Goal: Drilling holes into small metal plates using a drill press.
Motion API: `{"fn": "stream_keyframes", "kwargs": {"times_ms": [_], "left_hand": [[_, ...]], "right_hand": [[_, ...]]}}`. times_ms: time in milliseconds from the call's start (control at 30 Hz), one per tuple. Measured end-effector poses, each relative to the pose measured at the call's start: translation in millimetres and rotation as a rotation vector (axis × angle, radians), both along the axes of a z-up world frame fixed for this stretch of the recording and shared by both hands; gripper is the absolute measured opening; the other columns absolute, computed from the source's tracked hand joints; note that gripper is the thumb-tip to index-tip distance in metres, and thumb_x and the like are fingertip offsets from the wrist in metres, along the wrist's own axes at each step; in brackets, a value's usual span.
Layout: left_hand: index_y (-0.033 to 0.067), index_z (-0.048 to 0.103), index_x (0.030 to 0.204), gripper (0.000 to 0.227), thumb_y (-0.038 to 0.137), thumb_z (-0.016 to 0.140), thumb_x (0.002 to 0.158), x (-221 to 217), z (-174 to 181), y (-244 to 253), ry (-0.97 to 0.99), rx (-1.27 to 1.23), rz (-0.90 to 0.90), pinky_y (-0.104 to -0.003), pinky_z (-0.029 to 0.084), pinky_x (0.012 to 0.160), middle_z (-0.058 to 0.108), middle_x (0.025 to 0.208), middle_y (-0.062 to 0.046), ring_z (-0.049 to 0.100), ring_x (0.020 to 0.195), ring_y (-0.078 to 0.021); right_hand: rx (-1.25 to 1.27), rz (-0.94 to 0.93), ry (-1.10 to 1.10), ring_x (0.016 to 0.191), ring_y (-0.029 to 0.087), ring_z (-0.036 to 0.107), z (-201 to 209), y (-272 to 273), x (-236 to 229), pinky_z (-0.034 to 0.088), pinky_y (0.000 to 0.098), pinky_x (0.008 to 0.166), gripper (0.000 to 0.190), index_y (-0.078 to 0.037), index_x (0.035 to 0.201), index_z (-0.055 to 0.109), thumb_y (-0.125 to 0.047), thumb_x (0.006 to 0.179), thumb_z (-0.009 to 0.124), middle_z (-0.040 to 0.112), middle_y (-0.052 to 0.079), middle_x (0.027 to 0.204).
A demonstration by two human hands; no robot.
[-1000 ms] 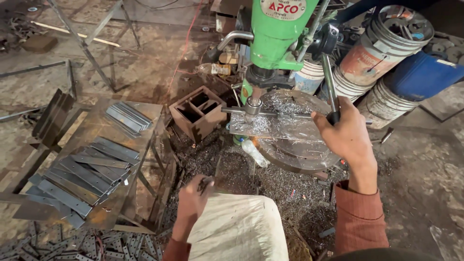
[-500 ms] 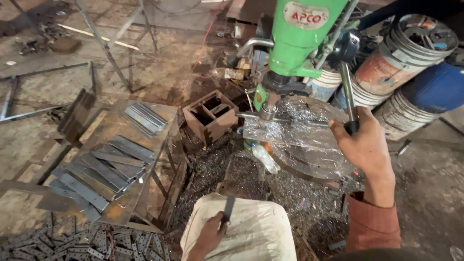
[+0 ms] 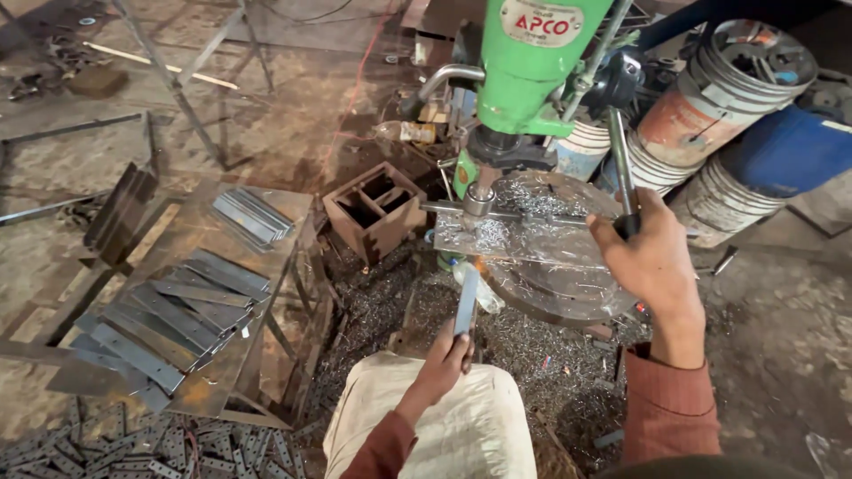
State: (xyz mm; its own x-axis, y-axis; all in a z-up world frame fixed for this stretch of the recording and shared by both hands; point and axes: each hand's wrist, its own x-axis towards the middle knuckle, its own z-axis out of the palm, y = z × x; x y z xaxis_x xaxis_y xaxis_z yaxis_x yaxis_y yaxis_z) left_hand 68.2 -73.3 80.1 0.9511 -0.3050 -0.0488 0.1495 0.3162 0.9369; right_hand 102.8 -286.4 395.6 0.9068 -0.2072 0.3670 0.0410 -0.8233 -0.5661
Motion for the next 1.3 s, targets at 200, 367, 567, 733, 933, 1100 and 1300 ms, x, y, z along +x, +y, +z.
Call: {"fn": "stream_keyframes", "kwargs": {"times_ms": [200, 367, 567, 733, 933, 1100, 1300], "left_hand": [[0.016, 0.045, 0.121, 0.014, 0.018, 0.043, 0.107, 35.0, 24.3, -22.6, 0.224, -0.259, 0.024, -0.026, 0.038, 0.052, 0.048, 0.087, 0.001, 0.043, 0.065, -0.0088], [0.0184, 0.048, 0.121, 0.016, 0.016, 0.043, 0.106, 63.8, 15.6, -32.3, 0.282, -0.367, 0.069, -0.024, 0.036, 0.053, 0.048, 0.087, 0.001, 0.043, 0.065, -0.0086], [0.0131, 0.048, 0.113, 0.007, 0.013, 0.046, 0.106, 106.6, 0.9, -47.4, 0.331, -0.458, 0.178, -0.024, 0.036, 0.052, 0.05, 0.088, 0.0, 0.042, 0.064, -0.0082], [0.0091, 0.047, 0.108, 0.004, 0.011, 0.048, 0.105, 133.1, 9.3, -46.9, 0.376, -0.438, 0.254, -0.024, 0.038, 0.051, 0.055, 0.086, -0.003, 0.045, 0.063, -0.0094], [0.0054, 0.055, 0.102, 0.018, 0.022, 0.05, 0.104, 85.8, 85.5, -24.9, 0.396, -0.417, 0.207, -0.027, 0.045, 0.051, 0.063, 0.08, -0.005, 0.056, 0.062, -0.0132], [0.0092, 0.062, 0.109, 0.025, 0.03, 0.048, 0.108, 107.4, 2.3, -38.8, 0.317, -0.429, 0.116, -0.023, 0.035, 0.047, 0.05, 0.07, 0.004, 0.042, 0.053, -0.006], [0.0105, 0.059, 0.106, 0.023, 0.029, 0.046, 0.109, 114.4, -4.1, -55.1, 0.346, -0.42, 0.206, -0.023, 0.026, 0.045, 0.041, 0.066, 0.006, 0.033, 0.051, -0.0053]], "right_hand": [[-0.006, 0.027, -0.052, 0.061, 0.028, 0.06, -6.9, -2.4, 3.0, 0.049, 0.0419, 0.064, 0.049, 0.004, 0.122, 0.063, -0.027, 0.086, 0.078, 0.06, 0.017, 0.068], [-0.001, 0.038, -0.08, 0.063, 0.029, 0.062, -11.7, -5.1, 4.1, 0.05, 0.0415, 0.066, 0.05, 0.004, 0.122, 0.063, -0.027, 0.086, 0.078, 0.062, 0.018, 0.072], [-0.007, 0.022, -0.05, 0.066, 0.032, 0.064, -4.8, -1.3, 1.4, 0.051, 0.0433, 0.067, 0.051, 0.004, 0.124, 0.063, -0.026, 0.085, 0.077, 0.064, 0.021, 0.074], [-0.036, 0.039, -0.066, 0.069, 0.033, 0.065, -1.0, 0.1, 0.0, 0.05, 0.0444, 0.07, 0.051, 0.004, 0.122, 0.062, -0.027, 0.085, 0.077, 0.064, 0.021, 0.077], [-0.043, 0.082, -0.131, 0.073, 0.032, 0.065, -5.7, -2.9, 4.0, 0.05, 0.043, 0.071, 0.048, 0.005, 0.12, 0.064, -0.027, 0.086, 0.077, 0.064, 0.018, 0.08], [-0.013, -0.036, 0.04, 0.065, 0.036, 0.064, -11.0, -3.3, 5.8, 0.05, 0.0455, 0.065, 0.035, 0.003, 0.103, 0.063, -0.028, 0.09, 0.075, 0.063, 0.021, 0.07], [-0.061, 0.091, -0.198, 0.073, 0.034, 0.065, -43.3, -20.6, 21.2, 0.051, 0.0443, 0.067, 0.022, 0.002, 0.096, 0.06, -0.019, 0.099, 0.068, 0.062, 0.016, 0.076]]}}
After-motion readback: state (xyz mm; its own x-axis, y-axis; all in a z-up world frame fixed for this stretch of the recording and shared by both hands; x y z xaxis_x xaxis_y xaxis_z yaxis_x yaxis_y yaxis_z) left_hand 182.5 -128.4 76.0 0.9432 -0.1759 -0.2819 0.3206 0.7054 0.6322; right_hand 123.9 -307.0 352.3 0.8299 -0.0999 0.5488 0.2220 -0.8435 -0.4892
